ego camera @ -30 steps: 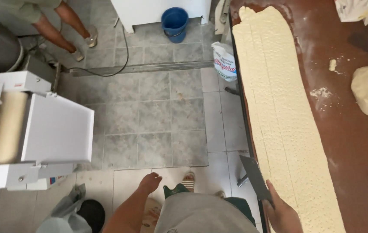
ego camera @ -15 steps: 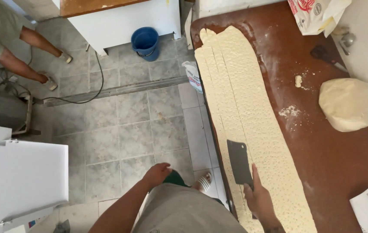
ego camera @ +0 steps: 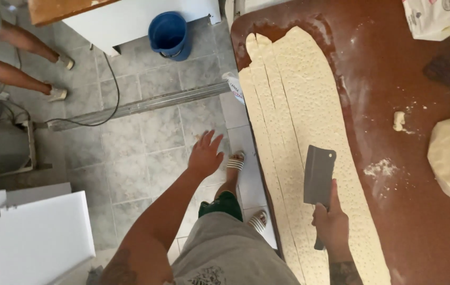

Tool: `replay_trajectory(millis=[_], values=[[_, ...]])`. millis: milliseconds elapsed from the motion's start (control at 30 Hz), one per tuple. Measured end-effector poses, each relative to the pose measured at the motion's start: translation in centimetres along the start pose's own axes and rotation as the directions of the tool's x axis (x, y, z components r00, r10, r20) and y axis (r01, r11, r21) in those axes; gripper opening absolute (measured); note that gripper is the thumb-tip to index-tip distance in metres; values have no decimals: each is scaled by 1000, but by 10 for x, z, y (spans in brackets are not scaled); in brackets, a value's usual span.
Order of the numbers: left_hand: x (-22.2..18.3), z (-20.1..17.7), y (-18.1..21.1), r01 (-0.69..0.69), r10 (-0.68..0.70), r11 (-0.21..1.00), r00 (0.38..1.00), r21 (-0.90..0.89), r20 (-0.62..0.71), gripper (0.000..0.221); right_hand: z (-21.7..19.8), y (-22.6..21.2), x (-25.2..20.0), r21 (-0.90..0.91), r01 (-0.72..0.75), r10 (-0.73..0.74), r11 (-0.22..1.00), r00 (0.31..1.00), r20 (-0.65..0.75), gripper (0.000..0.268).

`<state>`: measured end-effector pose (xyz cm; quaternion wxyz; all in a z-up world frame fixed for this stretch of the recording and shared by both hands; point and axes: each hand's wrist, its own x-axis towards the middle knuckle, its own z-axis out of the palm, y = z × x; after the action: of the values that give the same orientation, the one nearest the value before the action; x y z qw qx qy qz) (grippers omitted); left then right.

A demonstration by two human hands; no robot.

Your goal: Docking a large sheet of dough with a spiked roller and then cutting it into strips using a metal bench scraper.

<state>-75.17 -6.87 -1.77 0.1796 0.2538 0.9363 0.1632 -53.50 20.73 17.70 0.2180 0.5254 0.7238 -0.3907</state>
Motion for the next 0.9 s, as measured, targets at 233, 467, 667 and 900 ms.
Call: replay_trajectory(millis=[233, 467, 667, 900], values=[[207, -33, 74, -228, 240, 969, 959, 91, -152, 62, -2, -141, 88, -308, 119, -111, 944, 993, 44, 77], [315, -3, 88, -342, 376, 921, 907, 186, -191, 69, 4, -271, 185, -530, 303, -341, 792, 940, 26, 74], [316, -23, 89, -330, 353, 926, 928, 185, -114, 65, 10, -332, 249, -583, 327, -383, 744, 923, 29, 74], [319, -28, 92, -353, 363, 916, 932, 188, -18, 61, 12, -359, 279, -607, 373, -408, 702, 909, 86, 86]])
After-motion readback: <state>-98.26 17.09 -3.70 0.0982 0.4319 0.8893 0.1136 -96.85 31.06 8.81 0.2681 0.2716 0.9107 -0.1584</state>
